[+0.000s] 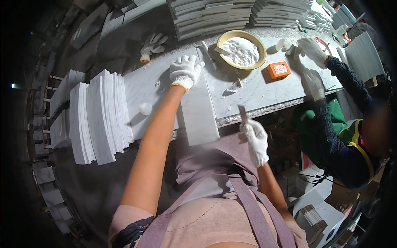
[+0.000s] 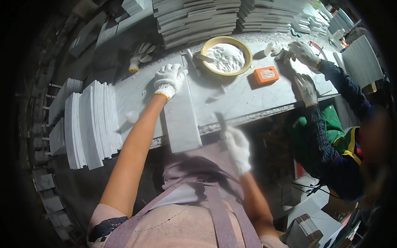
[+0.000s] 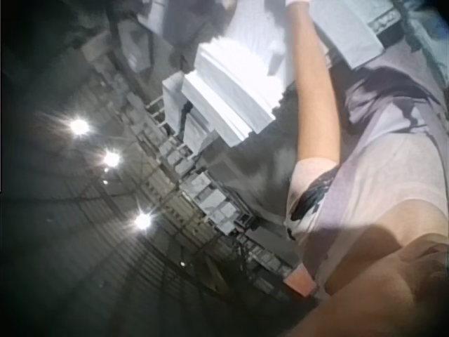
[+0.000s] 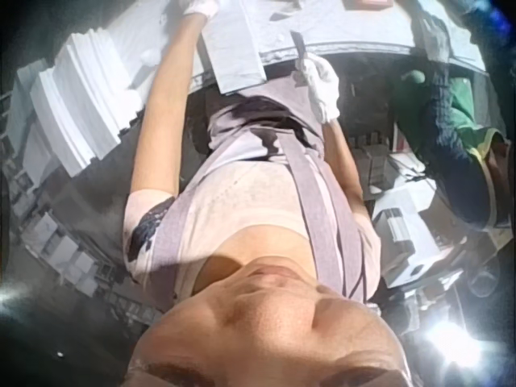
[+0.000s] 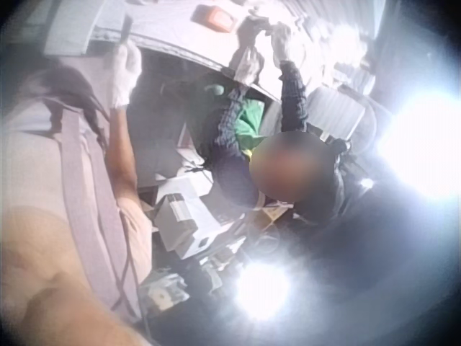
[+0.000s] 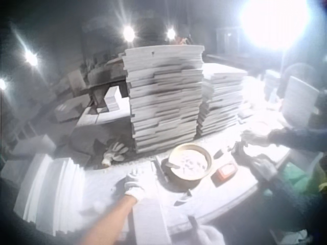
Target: The person repeatedly scrapes and smooths the edges of white rectangular stone slabs using a metal scraper. They apply a white paste from a small bottle to the slab edges and continue scraping. The person stacks finished slabs to the left and picks new ones from a pile on the right.
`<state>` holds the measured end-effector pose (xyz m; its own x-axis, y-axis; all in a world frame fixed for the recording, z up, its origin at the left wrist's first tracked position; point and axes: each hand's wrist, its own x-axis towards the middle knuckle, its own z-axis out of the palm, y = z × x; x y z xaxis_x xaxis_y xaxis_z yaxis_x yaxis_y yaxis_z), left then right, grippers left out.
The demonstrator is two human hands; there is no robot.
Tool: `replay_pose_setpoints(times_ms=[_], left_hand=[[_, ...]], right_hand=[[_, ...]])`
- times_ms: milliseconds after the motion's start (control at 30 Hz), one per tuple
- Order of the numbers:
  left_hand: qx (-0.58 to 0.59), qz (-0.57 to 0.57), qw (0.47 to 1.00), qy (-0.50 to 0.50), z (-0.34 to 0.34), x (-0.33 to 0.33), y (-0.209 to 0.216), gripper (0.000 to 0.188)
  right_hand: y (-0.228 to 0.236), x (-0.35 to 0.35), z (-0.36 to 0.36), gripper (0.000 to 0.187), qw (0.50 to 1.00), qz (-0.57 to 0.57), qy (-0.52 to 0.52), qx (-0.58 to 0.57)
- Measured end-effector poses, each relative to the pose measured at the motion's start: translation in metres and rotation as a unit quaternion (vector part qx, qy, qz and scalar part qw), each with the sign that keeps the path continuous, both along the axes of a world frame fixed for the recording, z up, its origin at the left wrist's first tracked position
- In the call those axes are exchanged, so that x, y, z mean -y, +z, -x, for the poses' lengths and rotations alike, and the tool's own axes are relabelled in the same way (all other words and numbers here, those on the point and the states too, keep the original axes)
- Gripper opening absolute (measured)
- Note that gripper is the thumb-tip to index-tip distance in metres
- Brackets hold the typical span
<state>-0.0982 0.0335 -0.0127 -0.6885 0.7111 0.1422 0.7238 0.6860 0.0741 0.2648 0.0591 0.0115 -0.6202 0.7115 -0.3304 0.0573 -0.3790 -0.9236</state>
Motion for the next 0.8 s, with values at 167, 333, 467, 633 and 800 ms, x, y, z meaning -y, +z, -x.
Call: replay_pose_setpoints(times_ms=[167,333,467,633,800], left_hand=[[-0.023,0.009,0.999,-0.041,-0.023,0.005,-0.007,0.040],[-0.052,-0.065,0.995,-0.059,-0.033,0.019,-0.010,0.033],[-0.112,-0.172,0.974,-0.096,-0.063,0.050,-0.009,0.050],[-0.040,-0.156,0.986,-0.044,-0.112,0.093,-0.007,0.055],[-0.031,-0.180,0.983,-0.023,-0.125,0.105,-0.007,0.052]], right_hand=[[0.013,-0.069,0.036,0.039,0.991,-0.117,-0.012,0.058],[0.024,-0.125,0.083,0.033,0.967,-0.231,0.019,0.106],[0.016,-0.151,0.113,0.029,0.946,-0.301,0.026,0.117],[0.001,-0.175,0.135,0.025,0.876,-0.436,0.043,0.200],[0.004,-0.184,0.150,0.029,0.849,-0.463,0.079,0.241]])
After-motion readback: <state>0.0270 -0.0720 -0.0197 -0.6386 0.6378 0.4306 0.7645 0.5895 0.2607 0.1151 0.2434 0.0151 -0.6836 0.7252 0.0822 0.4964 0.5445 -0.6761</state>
